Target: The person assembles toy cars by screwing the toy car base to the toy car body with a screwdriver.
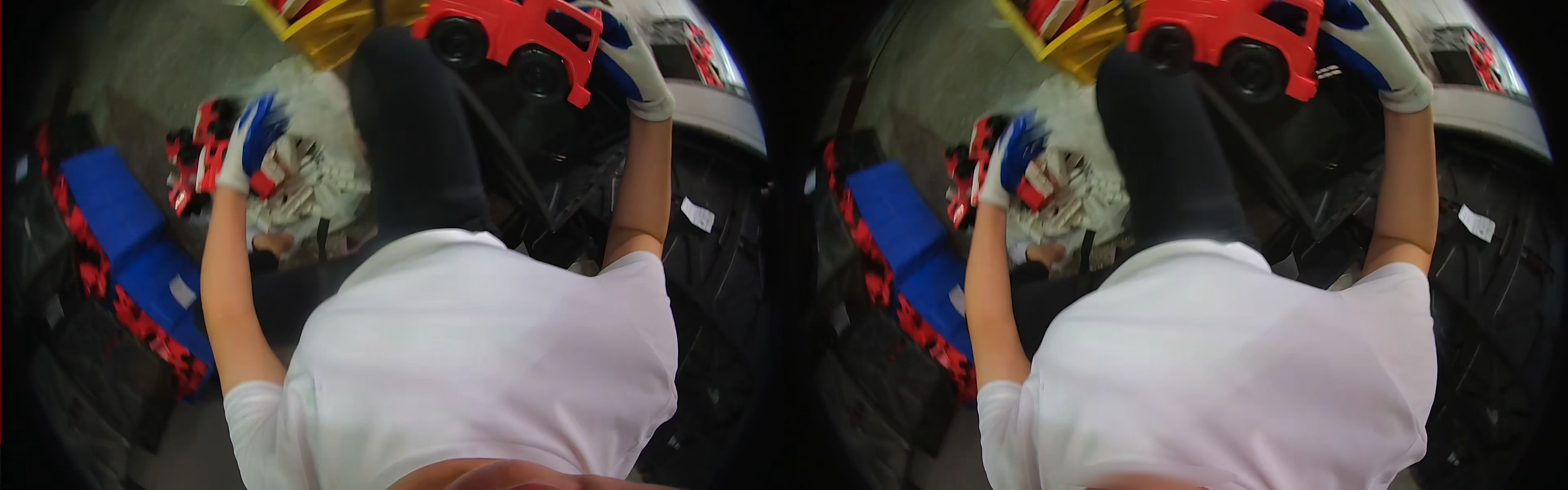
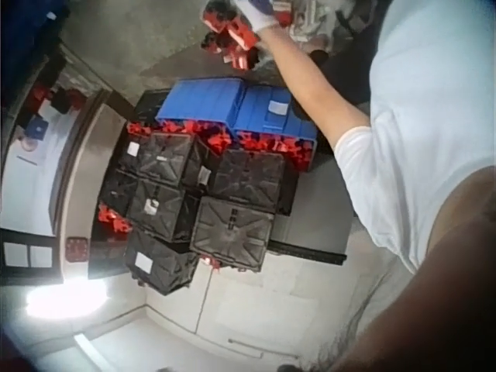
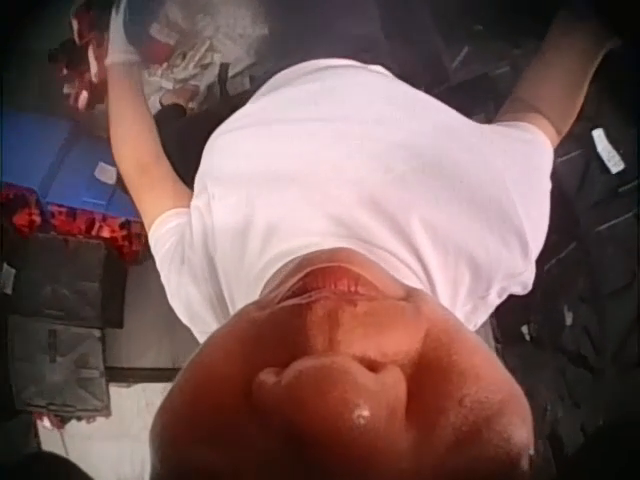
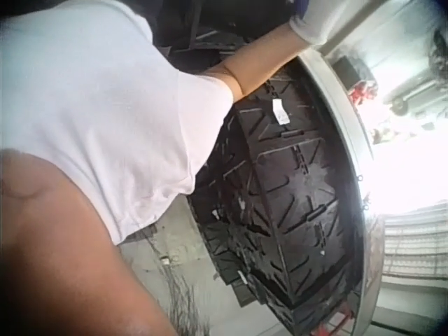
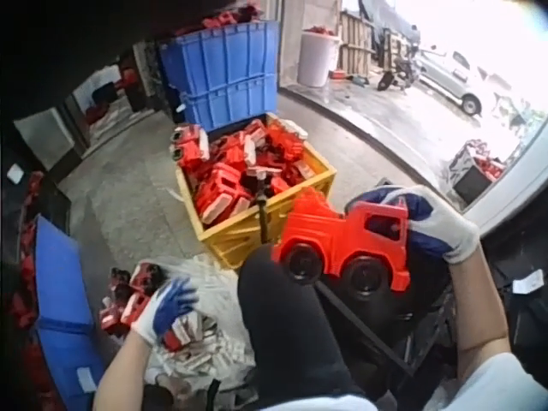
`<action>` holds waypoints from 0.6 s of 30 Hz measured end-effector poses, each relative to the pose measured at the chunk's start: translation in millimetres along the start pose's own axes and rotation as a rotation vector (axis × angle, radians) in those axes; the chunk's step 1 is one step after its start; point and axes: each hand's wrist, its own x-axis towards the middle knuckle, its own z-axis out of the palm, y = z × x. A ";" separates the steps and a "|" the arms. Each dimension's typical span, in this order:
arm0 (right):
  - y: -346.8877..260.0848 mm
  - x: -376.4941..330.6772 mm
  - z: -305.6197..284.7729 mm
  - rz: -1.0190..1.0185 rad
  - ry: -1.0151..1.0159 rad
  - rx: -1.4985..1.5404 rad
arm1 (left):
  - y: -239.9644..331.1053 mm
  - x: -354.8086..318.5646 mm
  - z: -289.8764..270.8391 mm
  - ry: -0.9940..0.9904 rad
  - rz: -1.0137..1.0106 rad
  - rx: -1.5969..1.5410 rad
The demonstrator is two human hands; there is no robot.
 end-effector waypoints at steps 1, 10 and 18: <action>-13.8 3.1 14.0 0.083 0.113 0.072 | 86.6 18.1 22.1 -0.128 -0.191 -0.915; -181.2 168.1 244.4 -0.402 -0.802 0.215 | 106.0 -145.2 -41.7 0.098 0.044 -0.926; -69.8 262.2 451.9 0.467 -1.040 1.028 | 66.3 -251.3 -100.1 0.554 0.511 -1.595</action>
